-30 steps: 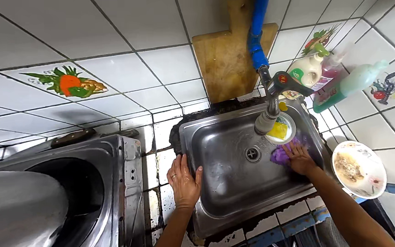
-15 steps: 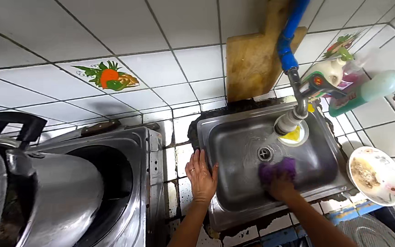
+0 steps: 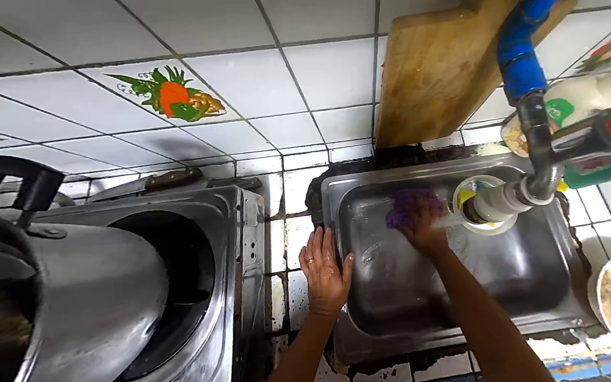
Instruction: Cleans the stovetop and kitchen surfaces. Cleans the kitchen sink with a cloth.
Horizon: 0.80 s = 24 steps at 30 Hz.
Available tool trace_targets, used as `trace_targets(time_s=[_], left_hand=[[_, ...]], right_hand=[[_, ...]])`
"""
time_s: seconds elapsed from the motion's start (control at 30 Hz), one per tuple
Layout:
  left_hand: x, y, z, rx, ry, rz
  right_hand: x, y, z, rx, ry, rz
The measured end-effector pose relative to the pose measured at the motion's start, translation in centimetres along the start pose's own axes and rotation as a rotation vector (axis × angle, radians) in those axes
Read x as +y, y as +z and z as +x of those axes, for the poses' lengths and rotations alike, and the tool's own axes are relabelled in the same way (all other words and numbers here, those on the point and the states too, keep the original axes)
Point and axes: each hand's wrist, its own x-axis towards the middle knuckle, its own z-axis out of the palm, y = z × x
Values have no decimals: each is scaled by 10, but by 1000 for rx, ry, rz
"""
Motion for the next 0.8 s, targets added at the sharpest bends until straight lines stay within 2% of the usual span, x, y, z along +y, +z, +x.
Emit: trace_targets(time_s=[0.07,0.13,0.2,0.27,0.33,0.37,0.43,0.5,0.6,0.67,0.73,0.8], left_hand=[[0,1,1,2,0,5],[0,1,0,-10,-7,6],[1,0,1,-24,-18,6],[3,-1,1,-36,-21,5],[5,-3,2,-31,-19,1],[5,-2,2,-27,-20,-4],[6,-1,1,6,-17,-11],[15,-1,2,28,-4,-56],[66,-6,-5,-145,-10,-258],[104,3,-8,-322,-141,-495],[133,17,-6,-523,-474,-857],[154,24,1,-636,-867,-1222]], right_hand=[[-25,17,4,145,211,-19],[-55,17,-1,39,262,-25],[-69,8,-19,-118,97,46],[-60,-10,-41,-331,-107,121],[-46,-39,-57,-565,-148,143],[-39,-56,-65,-663,-94,138],[-31,-82,-84,-730,102,81],[-35,-94,-95,-691,297,3],[-46,-101,-95,-630,407,40],[-56,-126,-80,-604,410,138],[-68,-159,-66,-538,381,199],[-81,-191,-59,-438,298,259]])
